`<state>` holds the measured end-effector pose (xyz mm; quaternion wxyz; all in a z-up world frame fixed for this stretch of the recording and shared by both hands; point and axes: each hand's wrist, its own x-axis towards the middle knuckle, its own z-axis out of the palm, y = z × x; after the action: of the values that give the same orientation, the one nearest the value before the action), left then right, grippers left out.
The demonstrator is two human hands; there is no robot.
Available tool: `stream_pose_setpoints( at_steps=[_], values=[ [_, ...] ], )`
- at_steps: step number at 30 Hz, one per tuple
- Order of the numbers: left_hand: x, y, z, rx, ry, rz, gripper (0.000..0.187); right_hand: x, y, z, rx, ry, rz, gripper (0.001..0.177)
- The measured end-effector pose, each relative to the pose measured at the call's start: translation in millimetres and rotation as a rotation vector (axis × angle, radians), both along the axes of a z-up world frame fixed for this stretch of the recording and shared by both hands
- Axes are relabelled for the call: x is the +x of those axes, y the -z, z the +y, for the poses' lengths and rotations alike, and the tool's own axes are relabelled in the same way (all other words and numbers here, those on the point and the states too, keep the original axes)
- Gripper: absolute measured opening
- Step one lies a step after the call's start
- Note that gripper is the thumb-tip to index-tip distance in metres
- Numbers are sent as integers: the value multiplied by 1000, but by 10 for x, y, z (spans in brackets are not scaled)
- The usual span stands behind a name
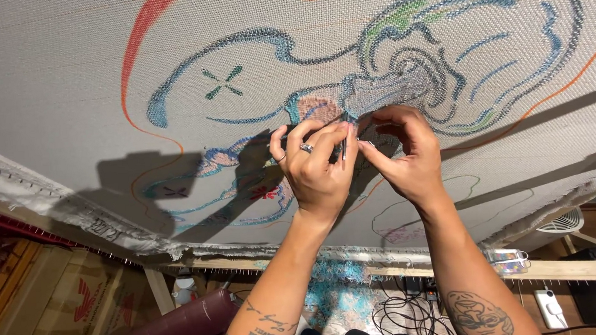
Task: Trimming and picking out stray yarn from a tufted rug canvas using tweezers.
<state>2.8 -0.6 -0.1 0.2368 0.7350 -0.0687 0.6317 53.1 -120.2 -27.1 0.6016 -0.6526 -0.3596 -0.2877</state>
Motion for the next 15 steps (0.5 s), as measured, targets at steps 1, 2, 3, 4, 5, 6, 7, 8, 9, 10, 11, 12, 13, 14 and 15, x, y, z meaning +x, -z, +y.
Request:
stream_pose_setpoints(
  at_steps=[1, 2, 3, 4, 5, 6, 7, 8, 9, 10, 11, 12, 13, 14, 15],
  values=[
    [4, 18, -2, 0, 1, 0, 9, 3, -1, -9, 0, 1, 0, 39],
    [9, 36, -4, 12, 16, 11, 9, 7, -1, -18, -4, -2, 0, 38],
    [14, 54, -6, 25, 32, 21, 9, 12, -1, -26, -8, -4, 0, 38],
    [5, 76, -37, 25, 31, 21, 9, 12, 0, -27, -8, -5, 1, 38],
    [-4, 98, -68, 24, 56, 34, 8, 12, 1, -28, -9, 0, -9, 36],
    [-8, 118, -104, 22, 83, 46, 8, 16, 0, -35, -10, 6, -20, 35],
    [-21, 110, -94, 21, 84, 46, 8, 20, 2, -33, -10, 7, -20, 35],
    [-30, 103, -91, 2, 79, 38, 8, 24, 5, -40, -9, 2, -21, 34],
    [-39, 96, -90, -17, 74, 31, 8, 29, 9, -48, -8, -4, -22, 33],
    [-48, 82, -75, -16, 77, 32, 8, 29, 10, -47, -8, -1, -21, 33],
    [-59, 67, -58, -8, 28, 23, 8, 27, 11, -46, -10, 4, -22, 35],
    [-70, 51, -37, 1, -22, 14, 9, 26, 9, -39, -12, 8, -25, 37],
    [-61, 68, -28, 1, -20, 13, 9, 19, 4, -27, -12, 9, -25, 37],
    [-50, 84, -21, 0, -38, 6, 9, 17, -4, -18, -6, 2, -25, 38],
    [-38, 101, -13, 0, -56, -2, 9, 15, -12, -7, -1, -5, -25, 39]
  ],
)
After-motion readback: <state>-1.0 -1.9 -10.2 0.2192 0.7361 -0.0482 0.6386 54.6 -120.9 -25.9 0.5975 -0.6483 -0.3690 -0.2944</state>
